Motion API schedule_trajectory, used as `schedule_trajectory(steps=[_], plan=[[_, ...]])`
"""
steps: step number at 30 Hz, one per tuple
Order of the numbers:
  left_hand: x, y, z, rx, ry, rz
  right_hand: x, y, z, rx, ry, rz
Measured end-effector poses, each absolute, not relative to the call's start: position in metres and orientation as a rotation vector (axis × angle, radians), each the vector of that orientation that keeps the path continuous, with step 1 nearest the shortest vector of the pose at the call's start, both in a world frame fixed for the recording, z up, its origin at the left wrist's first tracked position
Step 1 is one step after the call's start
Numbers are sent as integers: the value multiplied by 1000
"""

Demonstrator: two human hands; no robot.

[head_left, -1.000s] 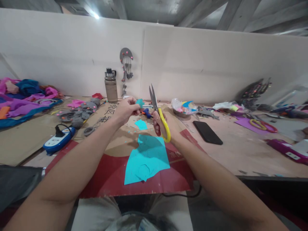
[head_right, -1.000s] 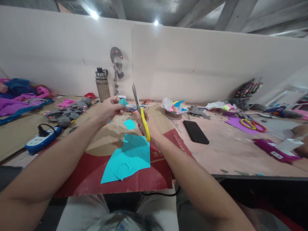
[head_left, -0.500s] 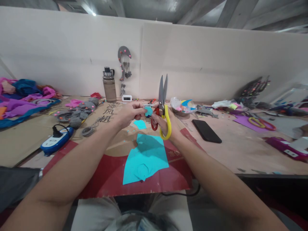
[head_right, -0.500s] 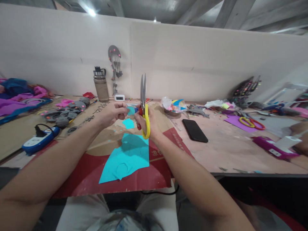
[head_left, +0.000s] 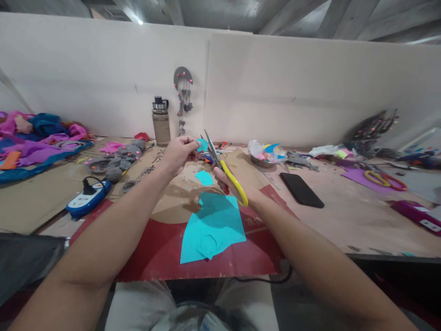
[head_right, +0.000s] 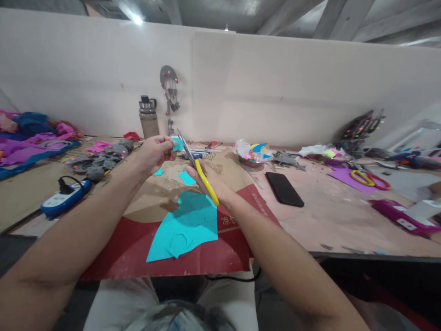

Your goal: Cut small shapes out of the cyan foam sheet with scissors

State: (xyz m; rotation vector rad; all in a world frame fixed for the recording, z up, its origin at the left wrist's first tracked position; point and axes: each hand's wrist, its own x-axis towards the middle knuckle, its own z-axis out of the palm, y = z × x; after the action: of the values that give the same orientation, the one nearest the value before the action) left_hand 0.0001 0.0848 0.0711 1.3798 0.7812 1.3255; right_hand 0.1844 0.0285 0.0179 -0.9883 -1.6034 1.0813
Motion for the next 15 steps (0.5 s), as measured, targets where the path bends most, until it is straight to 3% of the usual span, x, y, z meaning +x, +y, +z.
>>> schedule_trajectory(steps=[15], plan=[[-2,86,72,1456,812,1283,187,31,7,-986,-1673,1197]])
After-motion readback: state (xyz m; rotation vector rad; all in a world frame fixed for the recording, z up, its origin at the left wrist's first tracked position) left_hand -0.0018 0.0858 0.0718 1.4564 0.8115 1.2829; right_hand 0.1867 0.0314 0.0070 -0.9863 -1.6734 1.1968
